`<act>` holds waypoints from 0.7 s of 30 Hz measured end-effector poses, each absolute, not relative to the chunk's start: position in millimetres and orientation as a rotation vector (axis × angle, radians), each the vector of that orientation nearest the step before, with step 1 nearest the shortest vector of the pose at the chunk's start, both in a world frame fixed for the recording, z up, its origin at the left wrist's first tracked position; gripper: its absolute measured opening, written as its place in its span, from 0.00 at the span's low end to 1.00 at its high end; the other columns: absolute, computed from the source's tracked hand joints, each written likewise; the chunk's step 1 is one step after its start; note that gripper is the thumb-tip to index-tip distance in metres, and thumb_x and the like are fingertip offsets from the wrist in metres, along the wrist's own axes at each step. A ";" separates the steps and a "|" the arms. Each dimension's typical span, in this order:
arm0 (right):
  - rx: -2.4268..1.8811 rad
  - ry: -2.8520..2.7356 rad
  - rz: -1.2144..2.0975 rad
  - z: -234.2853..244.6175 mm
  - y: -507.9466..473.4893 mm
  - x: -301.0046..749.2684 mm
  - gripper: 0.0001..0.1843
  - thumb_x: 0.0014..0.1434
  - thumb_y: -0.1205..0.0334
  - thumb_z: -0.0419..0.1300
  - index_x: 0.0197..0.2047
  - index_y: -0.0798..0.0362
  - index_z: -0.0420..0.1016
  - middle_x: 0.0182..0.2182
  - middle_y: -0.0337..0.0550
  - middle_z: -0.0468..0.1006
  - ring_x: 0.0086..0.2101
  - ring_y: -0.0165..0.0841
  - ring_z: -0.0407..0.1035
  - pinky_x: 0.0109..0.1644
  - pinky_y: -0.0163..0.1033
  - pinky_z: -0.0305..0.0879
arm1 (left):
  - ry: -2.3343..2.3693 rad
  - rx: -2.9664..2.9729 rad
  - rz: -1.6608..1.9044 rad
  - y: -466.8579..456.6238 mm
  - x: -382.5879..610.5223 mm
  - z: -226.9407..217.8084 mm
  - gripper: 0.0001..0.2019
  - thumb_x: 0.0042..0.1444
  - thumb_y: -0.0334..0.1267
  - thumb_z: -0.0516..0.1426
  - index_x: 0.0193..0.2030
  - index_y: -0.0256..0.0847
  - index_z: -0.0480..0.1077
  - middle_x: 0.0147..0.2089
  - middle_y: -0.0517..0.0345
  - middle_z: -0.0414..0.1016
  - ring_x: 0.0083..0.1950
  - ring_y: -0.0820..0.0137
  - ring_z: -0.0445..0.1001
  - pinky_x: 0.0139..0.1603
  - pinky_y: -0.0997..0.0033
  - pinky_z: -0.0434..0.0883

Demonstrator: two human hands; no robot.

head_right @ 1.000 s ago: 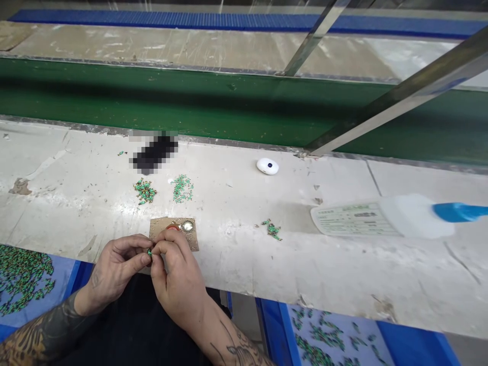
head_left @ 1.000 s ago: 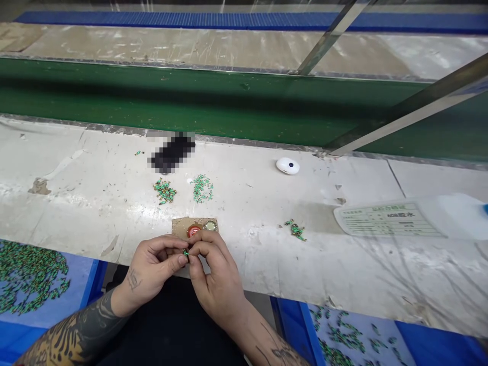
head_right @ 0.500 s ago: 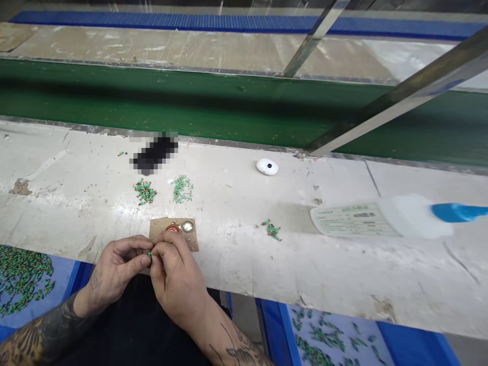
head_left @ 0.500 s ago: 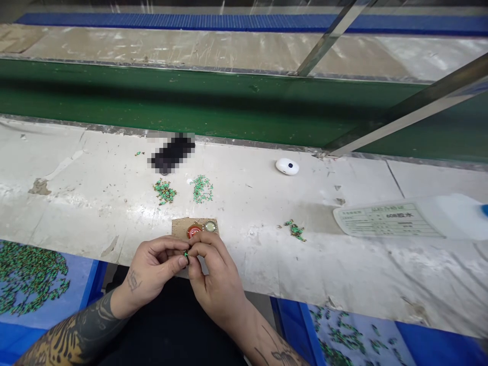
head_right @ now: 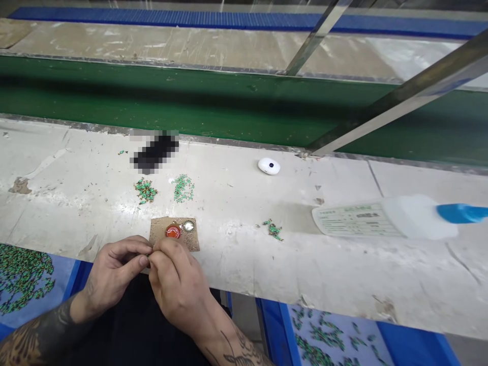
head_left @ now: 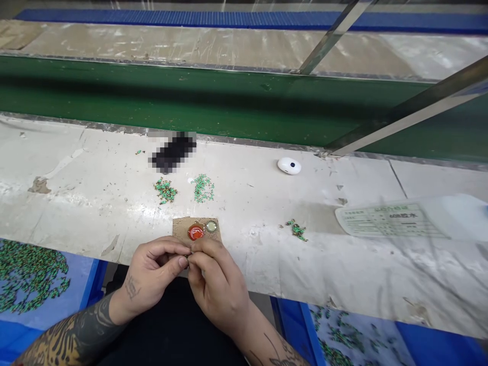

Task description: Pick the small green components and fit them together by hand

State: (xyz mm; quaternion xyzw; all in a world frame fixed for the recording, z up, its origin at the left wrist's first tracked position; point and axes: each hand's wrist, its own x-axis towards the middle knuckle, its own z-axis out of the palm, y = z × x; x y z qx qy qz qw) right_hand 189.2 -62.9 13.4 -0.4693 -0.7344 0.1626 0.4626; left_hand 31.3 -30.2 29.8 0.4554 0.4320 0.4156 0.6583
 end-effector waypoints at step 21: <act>-1.186 -1.687 0.363 25.6 -67.2 181.4 0.12 0.60 0.78 0.58 0.42 0.52 0.69 0.39 0.46 0.75 0.40 0.35 0.74 0.43 0.40 0.78 | 0.854 0.908 0.946 -38.7 26.2 24.3 0.07 0.55 0.29 0.66 0.39 0.44 0.83 0.40 0.54 0.82 0.43 0.69 0.80 0.46 0.73 0.78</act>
